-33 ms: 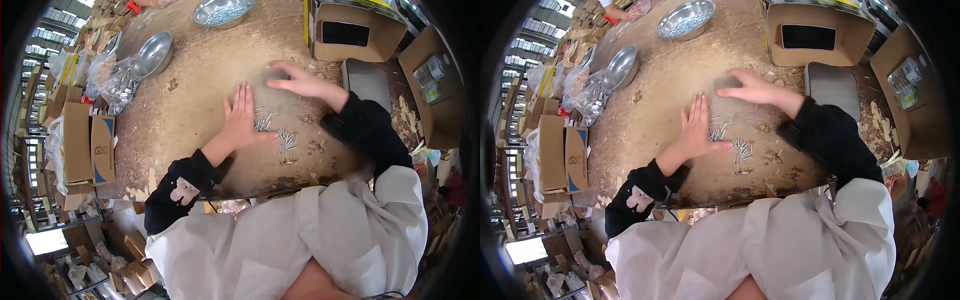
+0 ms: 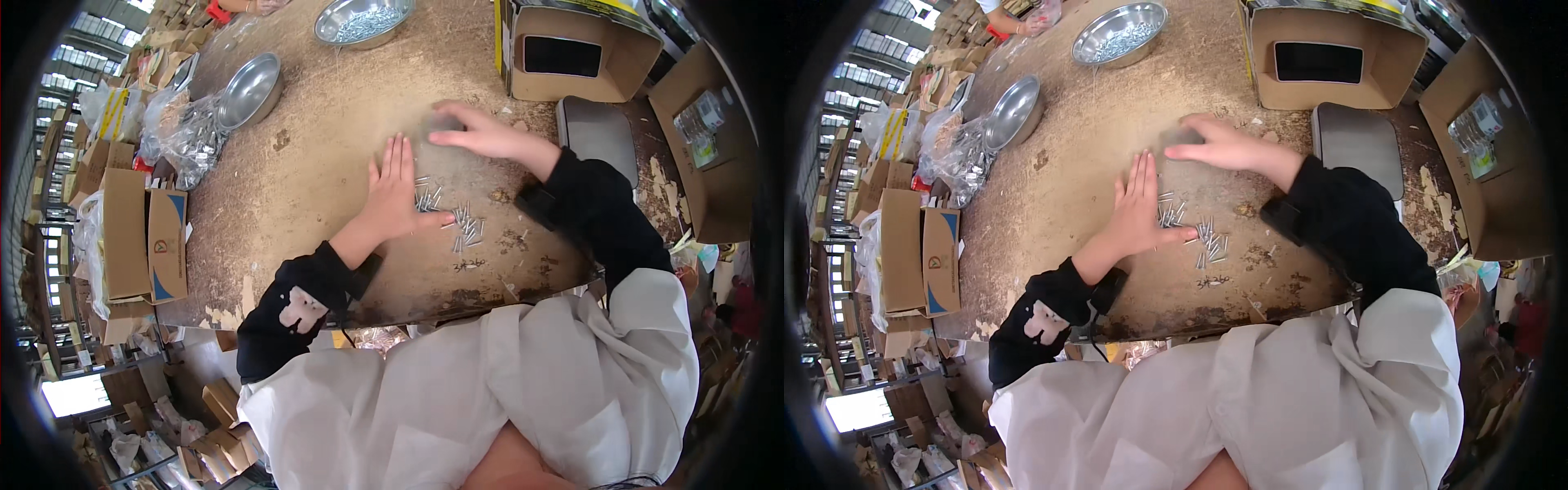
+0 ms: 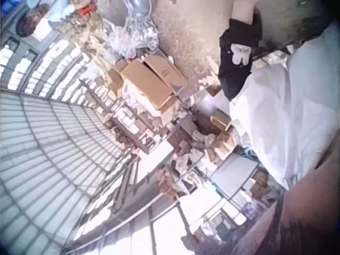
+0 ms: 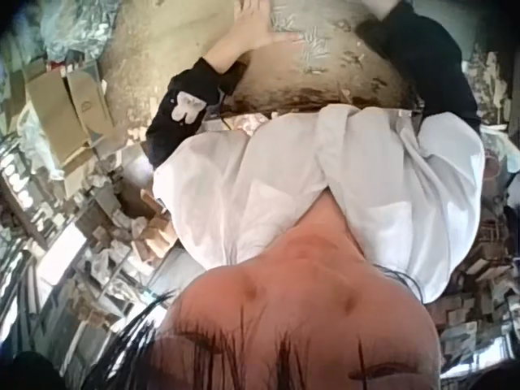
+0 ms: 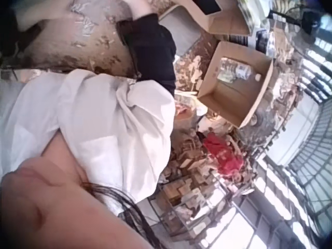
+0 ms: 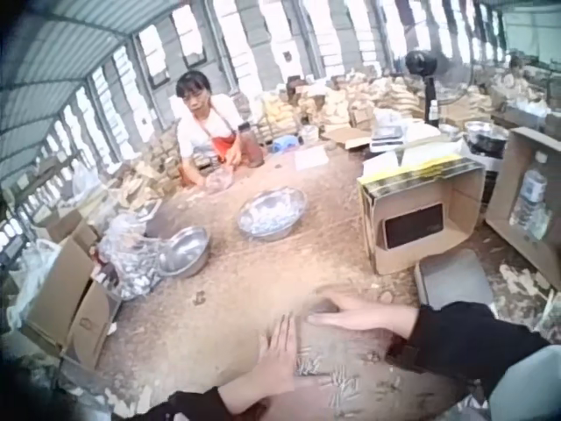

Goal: The person sorts small metal fasteners on a workbench, gathering them into piles and transferring them into metal bowls. They also handle small plastic bags and a digital scale, then walk to a storage area to inspect fasteners from a large sack.

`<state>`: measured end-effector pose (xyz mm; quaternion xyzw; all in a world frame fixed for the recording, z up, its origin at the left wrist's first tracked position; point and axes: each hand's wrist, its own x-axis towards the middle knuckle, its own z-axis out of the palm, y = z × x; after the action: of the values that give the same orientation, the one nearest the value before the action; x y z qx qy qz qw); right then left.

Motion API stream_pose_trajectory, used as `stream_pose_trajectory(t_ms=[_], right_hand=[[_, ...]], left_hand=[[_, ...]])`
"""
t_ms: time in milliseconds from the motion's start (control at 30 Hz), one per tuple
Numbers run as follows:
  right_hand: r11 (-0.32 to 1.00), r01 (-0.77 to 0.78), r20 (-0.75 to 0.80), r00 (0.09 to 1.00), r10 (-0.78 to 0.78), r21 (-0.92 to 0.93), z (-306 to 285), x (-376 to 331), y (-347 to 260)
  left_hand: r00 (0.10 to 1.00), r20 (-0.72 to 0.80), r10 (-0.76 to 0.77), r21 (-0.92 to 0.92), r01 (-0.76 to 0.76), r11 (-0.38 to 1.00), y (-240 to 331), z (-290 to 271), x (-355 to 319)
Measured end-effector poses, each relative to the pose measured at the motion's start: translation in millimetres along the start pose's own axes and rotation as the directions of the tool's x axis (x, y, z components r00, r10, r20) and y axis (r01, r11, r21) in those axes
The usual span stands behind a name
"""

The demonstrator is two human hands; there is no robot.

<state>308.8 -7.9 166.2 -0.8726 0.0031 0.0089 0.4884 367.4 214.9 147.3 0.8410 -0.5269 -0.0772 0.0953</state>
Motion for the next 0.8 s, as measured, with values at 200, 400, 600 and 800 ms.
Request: stream_pose_trajectory(t_ms=[200, 400, 600, 800], right_hand=[[0.967, 0.098, 0.217, 0.965, -0.150, 0.233, 11.7, -40.7, -10.2], [0.915, 0.179, 0.304, 0.905, -0.297, 0.361, 7.0, -106.8, -27.7], [0.948, 0.221, 0.126, 0.972, -0.196, -0.227, -13.8, -153.9, -46.5], [0.801, -0.059, 0.114, 0.981, 0.157, -0.596, 24.8, -157.2, -69.7]], left_hand=[[0.971, 0.075, 0.228, -0.177, -0.212, 0.961, 6.8, -4.1, -2.7], [0.897, 0.163, 0.411, -0.398, -0.321, 0.859, 28.5, -25.1, -35.4], [0.970, 0.064, 0.232, -0.300, -0.203, 0.932, 39.1, -41.7, -55.4], [0.996, 0.089, -0.019, -0.001, 0.020, 1.000, 47.0, -54.5, -66.4]])
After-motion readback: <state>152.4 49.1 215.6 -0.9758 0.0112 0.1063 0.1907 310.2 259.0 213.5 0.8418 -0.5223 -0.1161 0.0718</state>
